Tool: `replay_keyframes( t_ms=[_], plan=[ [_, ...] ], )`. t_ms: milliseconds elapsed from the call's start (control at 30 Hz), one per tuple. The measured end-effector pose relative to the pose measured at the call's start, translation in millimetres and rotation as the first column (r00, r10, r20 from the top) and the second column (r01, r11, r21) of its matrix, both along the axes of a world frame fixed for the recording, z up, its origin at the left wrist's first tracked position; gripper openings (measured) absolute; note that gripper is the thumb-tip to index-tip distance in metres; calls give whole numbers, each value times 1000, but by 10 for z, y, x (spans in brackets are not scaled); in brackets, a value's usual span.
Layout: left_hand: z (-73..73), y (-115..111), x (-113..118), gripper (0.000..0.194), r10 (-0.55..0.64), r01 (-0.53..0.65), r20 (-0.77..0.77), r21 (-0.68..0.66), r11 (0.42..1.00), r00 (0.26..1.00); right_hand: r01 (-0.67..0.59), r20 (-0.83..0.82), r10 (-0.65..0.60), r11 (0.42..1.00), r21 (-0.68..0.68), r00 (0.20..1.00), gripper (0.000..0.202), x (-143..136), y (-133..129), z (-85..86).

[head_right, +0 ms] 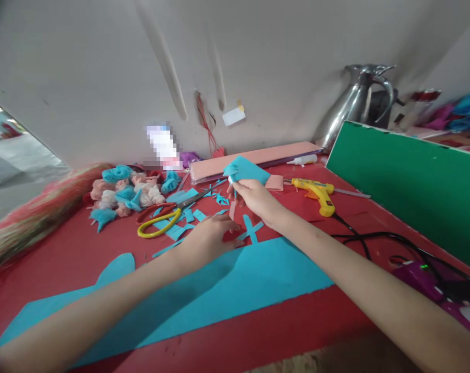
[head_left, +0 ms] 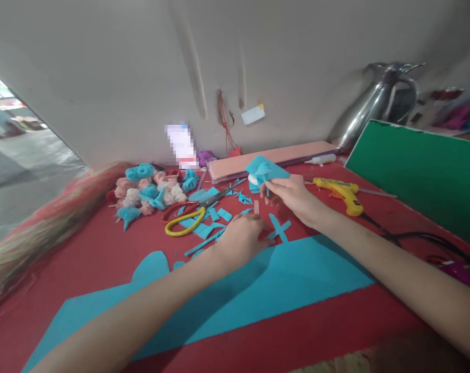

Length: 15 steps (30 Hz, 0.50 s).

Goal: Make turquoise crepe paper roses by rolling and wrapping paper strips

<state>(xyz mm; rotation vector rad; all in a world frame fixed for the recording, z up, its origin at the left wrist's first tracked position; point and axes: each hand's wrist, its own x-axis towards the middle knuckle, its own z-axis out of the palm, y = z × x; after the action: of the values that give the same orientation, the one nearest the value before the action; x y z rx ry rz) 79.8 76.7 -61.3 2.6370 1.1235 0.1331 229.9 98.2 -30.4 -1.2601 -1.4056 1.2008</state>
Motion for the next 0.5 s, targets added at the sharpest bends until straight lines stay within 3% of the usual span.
replay_keyframes(
  t_ms=[233, 500],
  plan=[
    [-139, 140, 127, 28, 22, -29, -40, -185, 982, 999, -67, 257, 128, 970, -232, 958, 28, 131, 93, -17],
    [-21, 134, 99, 27, 49, -44, 17, -214, 976, 999, -110, 384, 225, 948, -299, 895, 27, 196, 94, -75]
  ],
)
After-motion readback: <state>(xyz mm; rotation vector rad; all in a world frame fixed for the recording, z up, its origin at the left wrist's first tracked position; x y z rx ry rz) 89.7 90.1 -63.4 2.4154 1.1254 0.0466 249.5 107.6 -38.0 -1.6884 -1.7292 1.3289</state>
